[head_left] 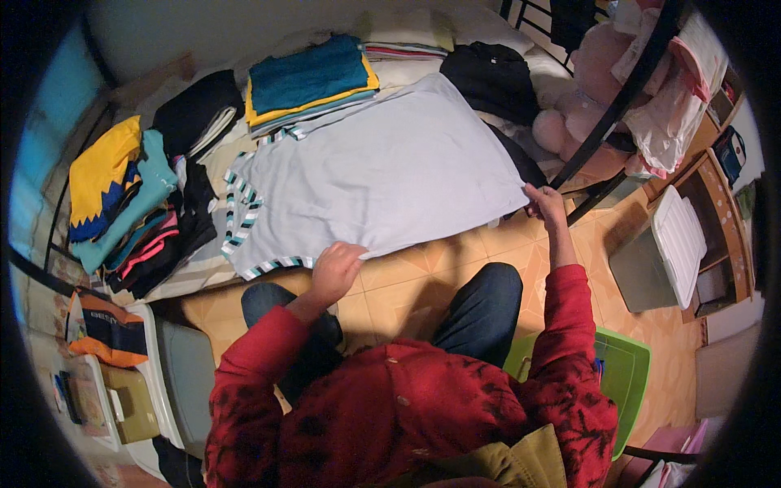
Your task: The person sits on the floor and folds clothes by hand. They pick up a teal shirt from a green laundry basket, unfold it, fold it neatly, and place it on a stack. They repeat the process with a white shirt.
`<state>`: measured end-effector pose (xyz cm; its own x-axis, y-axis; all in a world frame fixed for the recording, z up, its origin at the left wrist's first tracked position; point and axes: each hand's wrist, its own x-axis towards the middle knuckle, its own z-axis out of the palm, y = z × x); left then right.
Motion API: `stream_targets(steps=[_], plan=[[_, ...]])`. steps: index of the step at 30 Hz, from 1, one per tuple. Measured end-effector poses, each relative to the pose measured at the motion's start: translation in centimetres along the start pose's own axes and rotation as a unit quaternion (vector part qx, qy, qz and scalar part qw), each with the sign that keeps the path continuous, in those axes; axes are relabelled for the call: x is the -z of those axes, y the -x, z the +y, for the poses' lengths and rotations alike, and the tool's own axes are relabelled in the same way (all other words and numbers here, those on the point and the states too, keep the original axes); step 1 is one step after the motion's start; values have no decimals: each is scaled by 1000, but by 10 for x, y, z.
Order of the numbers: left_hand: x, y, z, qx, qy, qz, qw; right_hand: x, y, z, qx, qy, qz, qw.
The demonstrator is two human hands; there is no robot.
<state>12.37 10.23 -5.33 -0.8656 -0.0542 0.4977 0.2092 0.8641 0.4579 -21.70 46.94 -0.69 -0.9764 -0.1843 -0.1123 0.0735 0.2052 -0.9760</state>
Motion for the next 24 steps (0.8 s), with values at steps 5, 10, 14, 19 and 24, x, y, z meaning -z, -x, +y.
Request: stream_targets(steps=[5, 10, 14, 19, 24], plan=[[16, -29, -31, 260, 336, -29, 905, -21, -37, -46, -13, -74, -29, 997], [14, -62, -64, 354, 327, 10, 876, -71, -89, -42, -65, -100, -11, 993], [5, -61, -70, 267, 98, 70, 956, -89, -97, -30, 59, -5, 67, 996], [2, -56, -62, 255, -36, 48, 965, -115, -49, -28, 452, 326, 182, 810], [5, -61, -55, 248, -130, 12, 960, -139, -30, -14, 390, 548, 65, 737]])
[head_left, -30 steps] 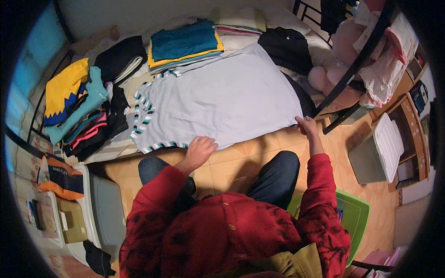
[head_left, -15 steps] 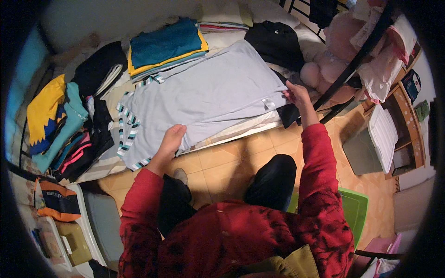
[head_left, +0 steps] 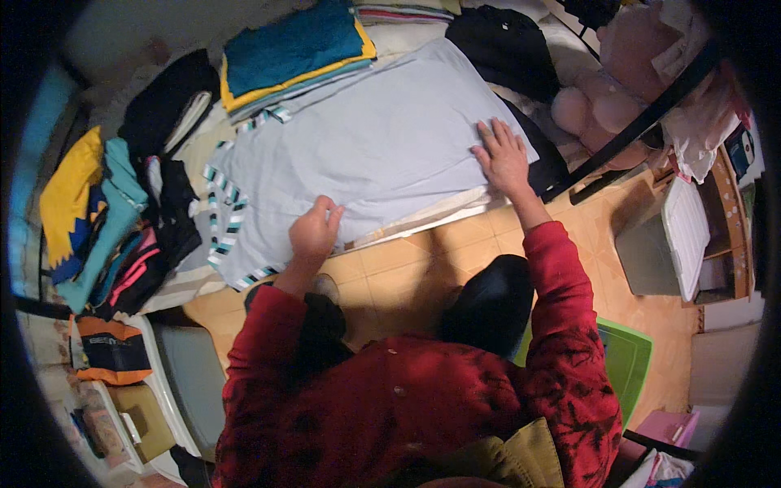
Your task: The person sits on the floor and folds clothes by hand. They pick up a teal shirt from a green laundry basket, unfold it, fold it neatly, and place it on a stack. They repeat the process with a white shirt.
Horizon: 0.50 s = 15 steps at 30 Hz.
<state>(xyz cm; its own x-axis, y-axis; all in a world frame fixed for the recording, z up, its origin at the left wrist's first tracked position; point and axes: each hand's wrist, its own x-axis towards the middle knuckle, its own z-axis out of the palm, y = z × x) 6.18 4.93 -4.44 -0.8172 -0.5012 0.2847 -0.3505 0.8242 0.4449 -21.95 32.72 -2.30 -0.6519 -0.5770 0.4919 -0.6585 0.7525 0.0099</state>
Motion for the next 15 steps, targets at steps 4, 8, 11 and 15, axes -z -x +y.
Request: stream_targets(steps=[4, 8, 11, 15], plan=[[12, 8, -9, -19, -38, 3, 999, -13, -3, 20, -17, 13, -4, 1000], [26, 15, -19, -34, -70, 18, 997, -17, -3, 28, -20, 7, -17, 1000], [37, 15, -18, -40, -85, 23, 995, -11, -6, 25, -25, 5, -38, 999], [50, 6, -10, -59, -66, 64, 994, 4, -18, 21, -31, 9, -66, 997]])
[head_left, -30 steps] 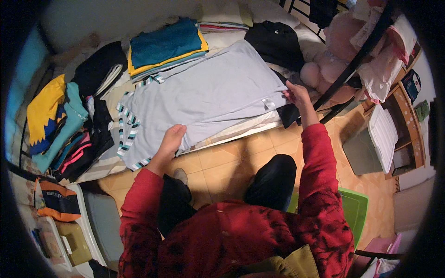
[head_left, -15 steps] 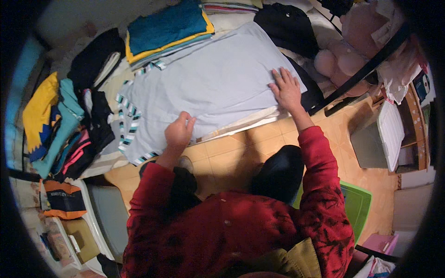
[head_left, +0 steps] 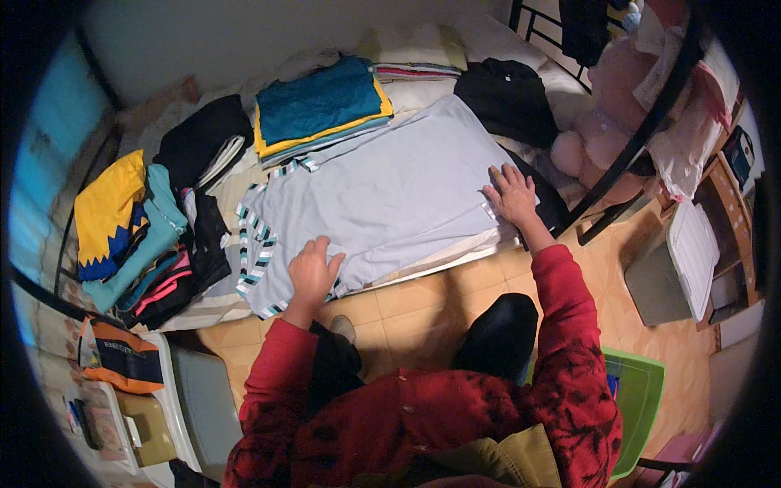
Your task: The person sits on the floor and folds clothes by hand. They pick up a teal shirt from a green laundry basket, unfold it, fold it neatly, and place it on a stack. They repeat the process with a white shirt.
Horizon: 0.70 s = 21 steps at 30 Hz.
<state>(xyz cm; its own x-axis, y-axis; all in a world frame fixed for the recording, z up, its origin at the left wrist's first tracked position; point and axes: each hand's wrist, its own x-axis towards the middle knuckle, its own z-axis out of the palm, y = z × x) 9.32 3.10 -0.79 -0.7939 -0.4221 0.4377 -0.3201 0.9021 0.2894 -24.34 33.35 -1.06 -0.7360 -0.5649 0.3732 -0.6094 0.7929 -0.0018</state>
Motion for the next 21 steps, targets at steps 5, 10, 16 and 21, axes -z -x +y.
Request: stream_targets(steps=[5, 10, 16, 21], plan=[[7, -43, -12, 9, 36, 39, 999, 18, -40, -18, 39, -29, 70, 996], [1, -128, -54, -31, -20, 62, 997, 12, -125, -27, 79, -96, 81, 989], [-19, -205, -88, -132, -136, -60, 980, -27, -228, -31, 96, -38, 53, 993], [-50, -220, -106, -163, -183, -86, 966, -63, -287, -41, 139, 18, -15, 990]])
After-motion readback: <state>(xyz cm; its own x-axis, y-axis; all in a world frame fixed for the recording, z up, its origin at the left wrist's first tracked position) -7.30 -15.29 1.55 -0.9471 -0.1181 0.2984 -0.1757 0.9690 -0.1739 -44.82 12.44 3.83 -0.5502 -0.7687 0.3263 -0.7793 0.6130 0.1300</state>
